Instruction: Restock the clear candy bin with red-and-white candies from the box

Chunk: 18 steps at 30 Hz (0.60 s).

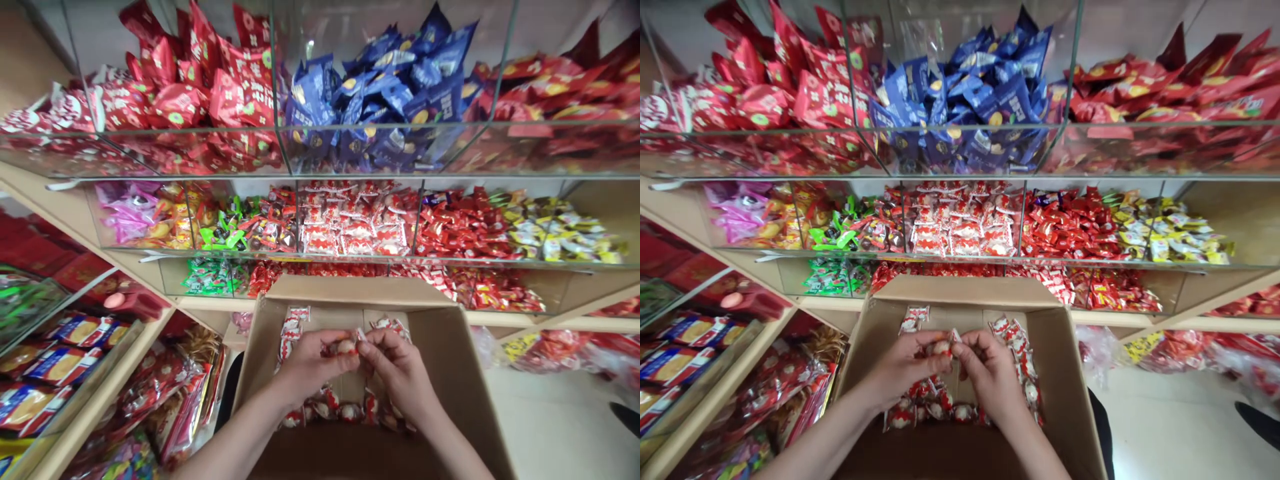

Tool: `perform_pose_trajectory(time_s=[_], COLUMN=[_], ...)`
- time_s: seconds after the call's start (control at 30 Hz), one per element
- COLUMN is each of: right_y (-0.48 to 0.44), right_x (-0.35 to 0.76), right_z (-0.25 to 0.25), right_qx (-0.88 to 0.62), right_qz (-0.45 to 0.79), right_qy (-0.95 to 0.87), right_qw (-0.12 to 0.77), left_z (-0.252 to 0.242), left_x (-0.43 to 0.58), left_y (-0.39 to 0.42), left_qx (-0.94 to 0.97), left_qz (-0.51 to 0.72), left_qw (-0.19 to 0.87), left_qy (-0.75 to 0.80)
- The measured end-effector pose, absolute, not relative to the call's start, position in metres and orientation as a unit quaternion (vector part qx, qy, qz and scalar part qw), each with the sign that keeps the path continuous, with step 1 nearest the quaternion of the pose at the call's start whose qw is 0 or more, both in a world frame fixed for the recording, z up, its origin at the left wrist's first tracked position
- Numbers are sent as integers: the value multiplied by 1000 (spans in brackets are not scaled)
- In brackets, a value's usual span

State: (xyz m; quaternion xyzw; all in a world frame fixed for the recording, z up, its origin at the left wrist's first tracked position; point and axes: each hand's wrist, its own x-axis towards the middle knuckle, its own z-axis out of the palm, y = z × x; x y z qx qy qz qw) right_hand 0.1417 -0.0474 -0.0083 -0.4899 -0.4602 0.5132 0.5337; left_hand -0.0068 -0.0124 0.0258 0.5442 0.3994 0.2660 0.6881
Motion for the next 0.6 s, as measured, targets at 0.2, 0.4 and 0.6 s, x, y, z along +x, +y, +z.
perform_pose_trajectory(time_s=[0.2,0.4,0.6], right_y=[-47,-47,-45], right_x=[141,122,125], right_z=[-12,-13,-11], right_qx=[-530,-495,-467], right_qz=[420,129,39], right_qy=[-560,-738,-803], right_qw=[478,440,368], left_z=[22,7,18], left_x=[-13,-4,-14], left_y=[-13,-10,-11], left_qx=[500,243,311], left_qz=[244,382,389], left_qw=[707,773,749], left_qy=[437,445,437])
